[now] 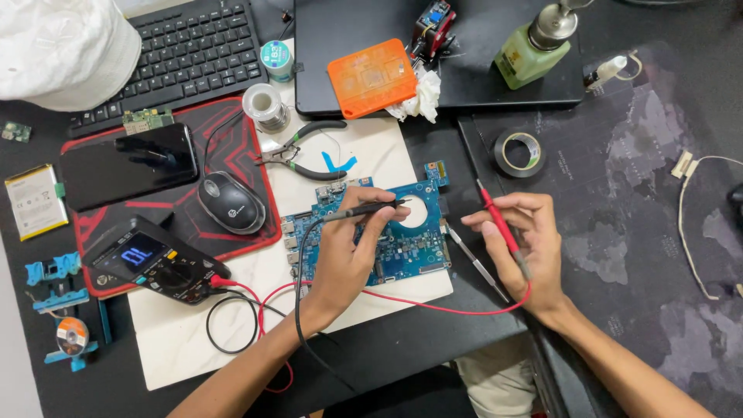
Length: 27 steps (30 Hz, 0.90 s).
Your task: Repairing a laptop motherboard using a multimeter for diagnostics and a heat gun for component rework.
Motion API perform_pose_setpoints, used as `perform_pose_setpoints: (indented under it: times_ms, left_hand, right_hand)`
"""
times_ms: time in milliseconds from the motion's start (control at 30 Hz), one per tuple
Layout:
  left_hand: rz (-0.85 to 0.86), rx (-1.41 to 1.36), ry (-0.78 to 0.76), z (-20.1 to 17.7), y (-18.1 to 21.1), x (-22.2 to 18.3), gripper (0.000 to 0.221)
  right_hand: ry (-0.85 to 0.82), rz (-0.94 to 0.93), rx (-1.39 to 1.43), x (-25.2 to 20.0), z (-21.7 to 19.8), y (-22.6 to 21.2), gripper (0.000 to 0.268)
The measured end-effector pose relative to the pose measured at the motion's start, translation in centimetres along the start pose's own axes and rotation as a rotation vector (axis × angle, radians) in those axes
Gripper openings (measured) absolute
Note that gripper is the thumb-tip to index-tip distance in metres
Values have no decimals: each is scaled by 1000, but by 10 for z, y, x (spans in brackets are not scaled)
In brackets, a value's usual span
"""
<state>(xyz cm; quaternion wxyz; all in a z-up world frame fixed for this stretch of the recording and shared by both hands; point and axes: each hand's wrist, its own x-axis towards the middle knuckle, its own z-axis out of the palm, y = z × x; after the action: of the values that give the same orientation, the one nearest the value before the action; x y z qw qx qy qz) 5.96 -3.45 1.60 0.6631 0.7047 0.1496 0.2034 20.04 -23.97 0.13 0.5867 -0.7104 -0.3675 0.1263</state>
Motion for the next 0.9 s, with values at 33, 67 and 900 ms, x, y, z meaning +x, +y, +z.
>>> perform_pose_setpoints:
  times_ms: [33,67,900]
  left_hand:
    - [17,1,9,-1,-1,1,15]
    - [14,4,6,0,-1,1,15]
    - [93,272,-44,15,-4,-13,10]
  right_hand:
    - [-8,38,22,-1,3,2,23]
    - [-5,41,26,-2,3,3,23]
    - [-161,147,-112,-24,7,9,18]
